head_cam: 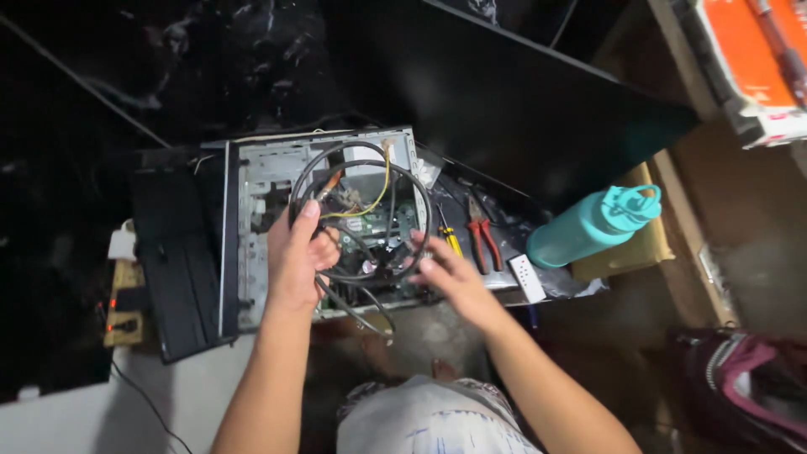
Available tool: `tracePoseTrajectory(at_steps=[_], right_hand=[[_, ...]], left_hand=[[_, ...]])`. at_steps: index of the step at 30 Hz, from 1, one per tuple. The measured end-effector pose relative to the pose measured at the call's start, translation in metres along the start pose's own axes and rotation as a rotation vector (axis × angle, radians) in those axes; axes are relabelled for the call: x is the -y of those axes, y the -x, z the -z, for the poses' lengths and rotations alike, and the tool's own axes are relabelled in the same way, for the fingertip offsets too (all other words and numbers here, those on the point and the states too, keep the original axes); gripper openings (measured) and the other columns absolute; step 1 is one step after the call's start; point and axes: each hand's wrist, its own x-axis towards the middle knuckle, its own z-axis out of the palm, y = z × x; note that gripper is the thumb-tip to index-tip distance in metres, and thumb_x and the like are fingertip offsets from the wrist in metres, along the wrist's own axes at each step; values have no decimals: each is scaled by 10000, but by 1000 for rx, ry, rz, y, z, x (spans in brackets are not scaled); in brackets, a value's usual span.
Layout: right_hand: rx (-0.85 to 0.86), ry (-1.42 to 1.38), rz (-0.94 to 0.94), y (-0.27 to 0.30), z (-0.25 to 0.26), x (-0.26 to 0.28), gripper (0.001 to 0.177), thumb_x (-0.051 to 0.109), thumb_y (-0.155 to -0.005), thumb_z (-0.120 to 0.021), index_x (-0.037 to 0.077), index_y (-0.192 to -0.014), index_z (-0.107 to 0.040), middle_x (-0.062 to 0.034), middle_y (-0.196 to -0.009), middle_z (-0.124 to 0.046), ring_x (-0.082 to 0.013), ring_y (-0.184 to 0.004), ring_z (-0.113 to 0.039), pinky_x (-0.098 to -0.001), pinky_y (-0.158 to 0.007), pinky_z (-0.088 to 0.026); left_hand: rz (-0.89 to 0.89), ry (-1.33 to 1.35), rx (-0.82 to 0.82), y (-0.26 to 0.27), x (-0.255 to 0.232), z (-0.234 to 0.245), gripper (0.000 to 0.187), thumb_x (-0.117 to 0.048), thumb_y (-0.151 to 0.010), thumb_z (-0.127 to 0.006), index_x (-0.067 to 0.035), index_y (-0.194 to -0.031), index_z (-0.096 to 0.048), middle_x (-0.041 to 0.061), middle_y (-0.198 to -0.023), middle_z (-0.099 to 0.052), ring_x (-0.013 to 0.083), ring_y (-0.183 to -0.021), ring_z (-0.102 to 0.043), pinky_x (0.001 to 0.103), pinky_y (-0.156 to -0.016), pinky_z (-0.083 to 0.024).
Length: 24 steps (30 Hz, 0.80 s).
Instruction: Repairing and disassembling internal components of a desktop computer tower using tools.
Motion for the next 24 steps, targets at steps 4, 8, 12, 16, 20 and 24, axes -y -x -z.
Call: tracePoseTrajectory(at_steps=[4, 8, 12, 16, 20, 24], right_hand=[[79, -212, -136, 30, 1, 1, 442, 175, -918, -640, 91, -1349, -590, -6, -1211, -669, -123, -993, -665, -325, -850, -576], [163, -148, -116, 68, 31, -17, 269, 136, -975, -694, -30, -1186, -673, -84, -902, -707, -160, -797, -668, -324, -752, -561], [160, -128, -226, 95, 62, -30, 228, 132, -958, -677, -33, -1114, -696, -46, -868, -700, -146, -780, -692, -316, -710, -580], [141, -57, -281, 113, 90, -40, 250, 137, -945, -650, -10, -1140, -703, -44, -881, -731, -132, -796, -693, -291, -742, -566], [122, -43, -217, 115, 110, -53, 231, 95, -942, -695, -42, -1128, -700, -48, -872, -706, -138, -790, -650, -301, -793, -542], [-242, 113, 14, 118, 102, -53, 215, 121, -973, -677, -22, -1133, -694, -39, -902, -666, -147, -822, -615, -311, -791, -517]], left_hand=[[-29, 61, -45, 41, 33, -2, 249, -234, -982, -612, -96, -1184, -662, -67, -609, -399, 13, -464, -322, 190, -401, -255], [-9, 102, -148, 81, 80, 10, 225, -255, -1032, -631, -49, -1033, -542, -15, -658, -459, 56, -479, -366, 231, -429, -301], [31, -248, -229, 101, 118, 5, 284, -287, -1032, -612, -13, -960, -628, -6, -699, -491, 71, -508, -425, 247, -446, -340], [0, -347, -191, 112, 133, -10, 239, -252, -995, -599, -25, -959, -667, 3, -878, -661, 45, -679, -526, 233, -529, -404], [10, -371, -97, 111, 135, -21, 292, -271, -1037, -584, -4, -946, -660, 15, -886, -634, 53, -713, -524, 229, -569, -429], [58, -435, -38, 118, 139, -28, 314, -265, -1046, -591, -1, -889, -651, 10, -811, -586, 63, -662, -488, 240, -552, -405]])
